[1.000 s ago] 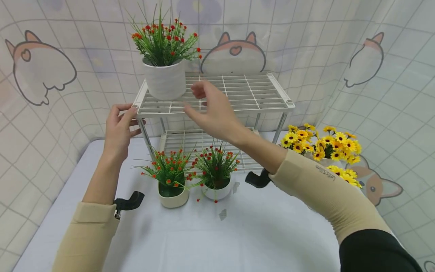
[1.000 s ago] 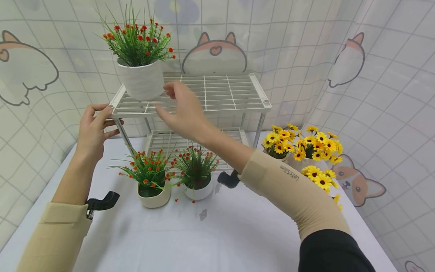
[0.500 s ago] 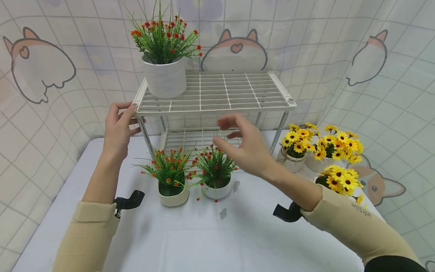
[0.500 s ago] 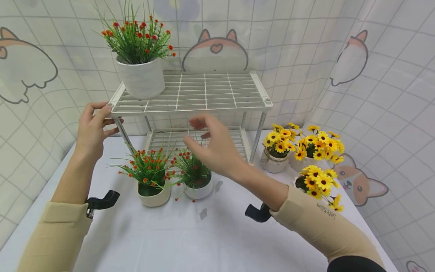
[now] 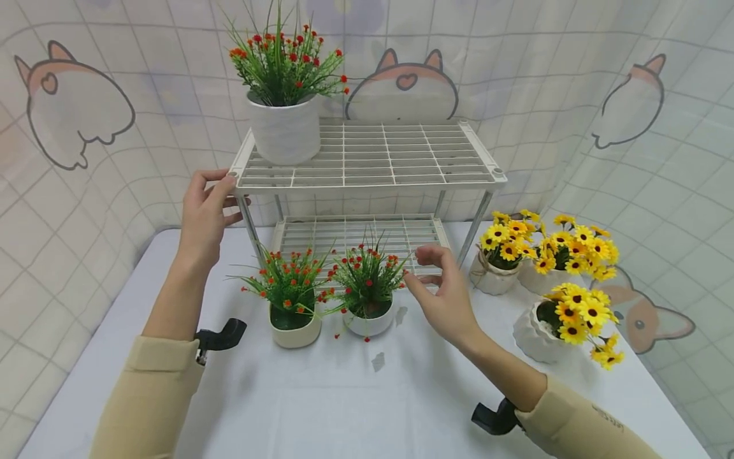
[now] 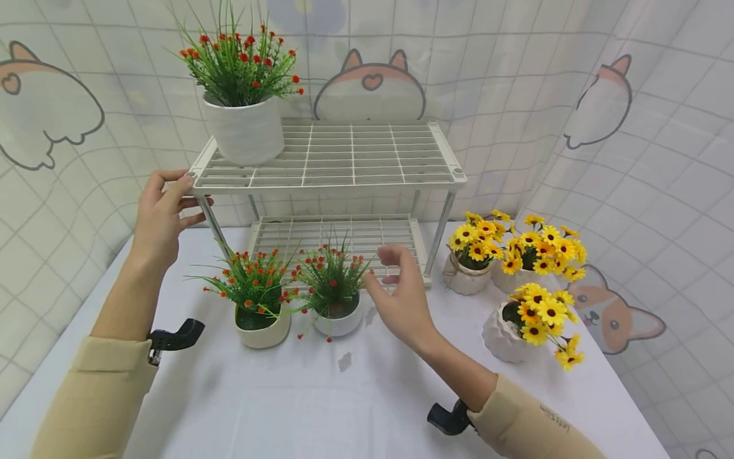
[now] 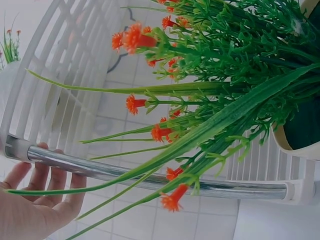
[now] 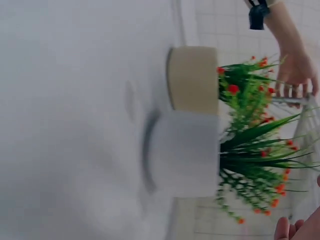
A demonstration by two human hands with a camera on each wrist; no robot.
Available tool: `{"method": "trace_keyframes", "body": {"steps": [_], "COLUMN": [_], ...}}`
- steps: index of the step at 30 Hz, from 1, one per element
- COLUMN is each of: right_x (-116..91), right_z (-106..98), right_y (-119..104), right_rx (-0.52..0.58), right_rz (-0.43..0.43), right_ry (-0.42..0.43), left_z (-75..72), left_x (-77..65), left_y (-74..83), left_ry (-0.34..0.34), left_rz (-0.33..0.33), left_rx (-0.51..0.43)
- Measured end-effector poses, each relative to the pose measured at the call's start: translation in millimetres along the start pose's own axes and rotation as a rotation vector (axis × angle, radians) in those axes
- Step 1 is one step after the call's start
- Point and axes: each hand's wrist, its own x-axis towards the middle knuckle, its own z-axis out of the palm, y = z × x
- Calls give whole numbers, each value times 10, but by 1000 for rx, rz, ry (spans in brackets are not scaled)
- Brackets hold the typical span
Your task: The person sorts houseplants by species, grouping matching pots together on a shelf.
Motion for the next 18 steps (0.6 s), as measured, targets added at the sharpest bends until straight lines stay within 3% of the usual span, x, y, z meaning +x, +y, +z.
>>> {"method": "trace_keyframes", "body": {"steps": [6, 10, 14, 18], "right_x": [-152, -229, -288, -339], "right_z": [110, 199, 283, 373], "right_y": [281, 427, 540, 601], "right_rx": [80, 90, 102, 132], "right_rz": [250, 376, 427, 426], "right_ry": [46, 9, -40, -65], "left_z": [-5, -8, -4, -1], "left_x": [8, 8, 10, 9], "left_y": [11, 18, 16, 13], "left_ry": [2, 7, 7, 1], "left_rz": [0, -3, -7, -12], "left_rx": [44, 45, 40, 23]}}
